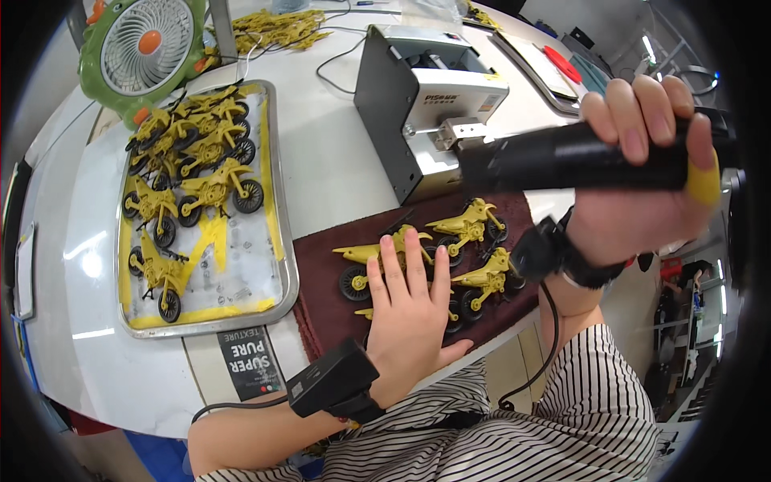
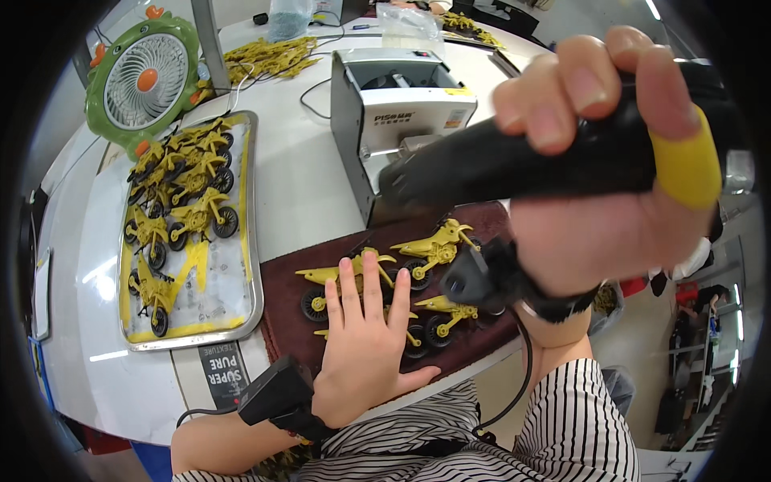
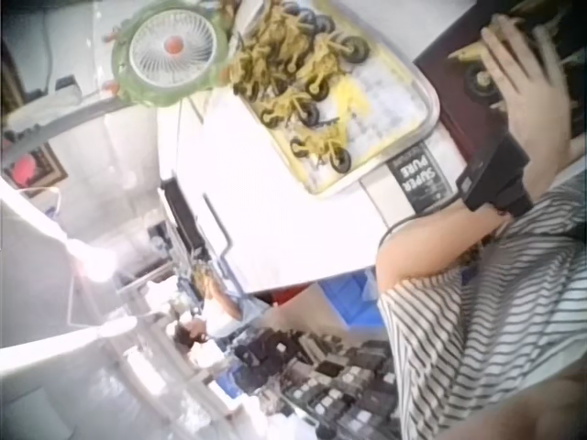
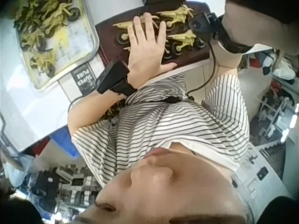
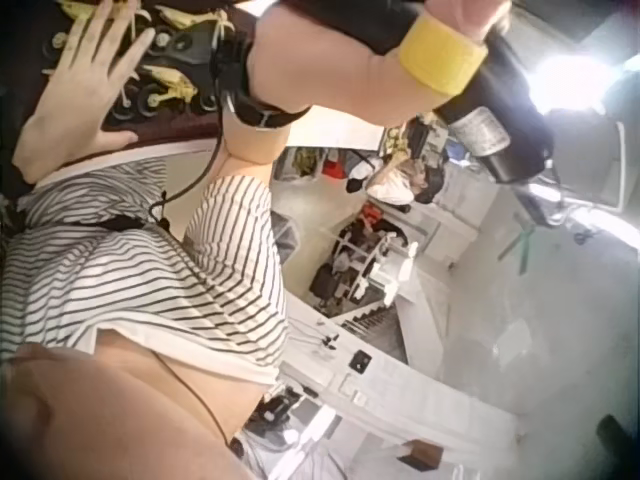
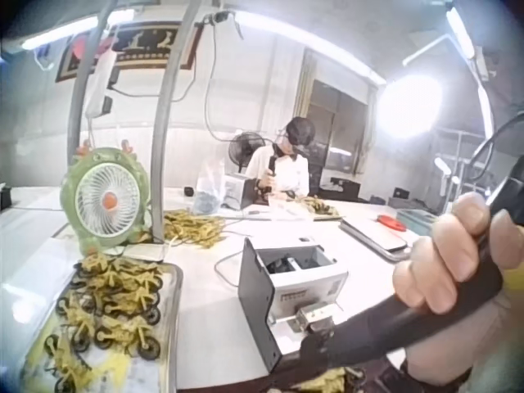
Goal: Assembling small yellow toy motorcycle models using an electric screwdriver and an automated screw dispenser.
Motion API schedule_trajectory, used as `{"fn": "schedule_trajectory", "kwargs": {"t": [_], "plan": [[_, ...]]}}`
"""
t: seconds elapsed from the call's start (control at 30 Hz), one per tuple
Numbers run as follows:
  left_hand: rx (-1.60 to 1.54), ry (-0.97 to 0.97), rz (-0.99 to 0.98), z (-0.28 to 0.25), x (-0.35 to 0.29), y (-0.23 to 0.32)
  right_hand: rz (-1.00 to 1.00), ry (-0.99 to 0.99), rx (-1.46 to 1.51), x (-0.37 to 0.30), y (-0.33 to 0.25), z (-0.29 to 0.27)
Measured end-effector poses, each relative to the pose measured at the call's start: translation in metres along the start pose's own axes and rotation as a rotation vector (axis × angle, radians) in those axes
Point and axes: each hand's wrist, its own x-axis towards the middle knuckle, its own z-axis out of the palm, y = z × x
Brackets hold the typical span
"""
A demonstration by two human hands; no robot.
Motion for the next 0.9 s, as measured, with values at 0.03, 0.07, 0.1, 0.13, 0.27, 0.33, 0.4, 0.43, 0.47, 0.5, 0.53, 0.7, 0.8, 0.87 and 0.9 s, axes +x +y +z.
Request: {"fn": "schedule_trajectory", "kwargs": {"t": [0.03,0.07,0.1,0.13,0.27,0.33,0.4,0.43,0.47,0.5,0.53,0.7,0.8,0.87,0.9], "plan": [[-0.009,0.004,0.025,0.002,0.002,0.002,-0.074,0.032,-0.027,0.000,-0.001,-0.012],[-0.011,0.003,0.016,0.003,0.002,0.002,-0.064,0.064,-0.098,0.003,-0.003,-0.022],[-0.015,0.002,0.010,0.004,0.003,0.003,-0.076,0.114,-0.126,0.005,-0.002,-0.028],[-0.008,0.001,-0.002,0.004,0.001,0.001,-0.081,0.162,-0.130,0.007,0.005,-0.033],[0.010,-0.006,-0.018,0.003,0.000,0.000,-0.069,0.254,-0.119,0.011,0.024,-0.046],[0.002,-0.010,-0.016,0.004,0.001,0.001,-0.060,0.271,-0.205,0.010,0.031,-0.054],[0.024,0.017,-0.013,0.006,0.002,0.002,-0.045,0.312,-0.222,0.008,0.035,-0.056],[0.027,0.016,-0.016,0.005,0.001,0.001,-0.029,0.304,-0.205,0.008,0.037,-0.057],[0.030,0.015,-0.022,0.005,0.001,0.001,-0.012,0.297,-0.188,0.008,0.038,-0.057],[0.033,0.014,-0.028,0.005,0.000,0.000,-0.003,0.288,-0.221,0.008,0.038,-0.054],[0.034,0.015,-0.029,0.005,0.000,0.000,-0.003,0.287,-0.219,0.006,0.035,-0.051],[0.017,0.023,-0.008,0.003,-0.001,0.002,0.102,0.139,-0.050,-0.007,0.026,-0.014],[0.036,0.003,-0.029,0.005,0.001,0.000,0.205,-0.016,0.028,-0.012,0.053,0.002],[0.033,-0.036,-0.026,0.002,0.001,0.000,0.314,-0.002,-0.110,-0.011,0.062,0.020],[0.029,-0.075,-0.022,0.001,0.001,0.001,0.305,0.009,-0.156,-0.011,0.067,0.027]]}}
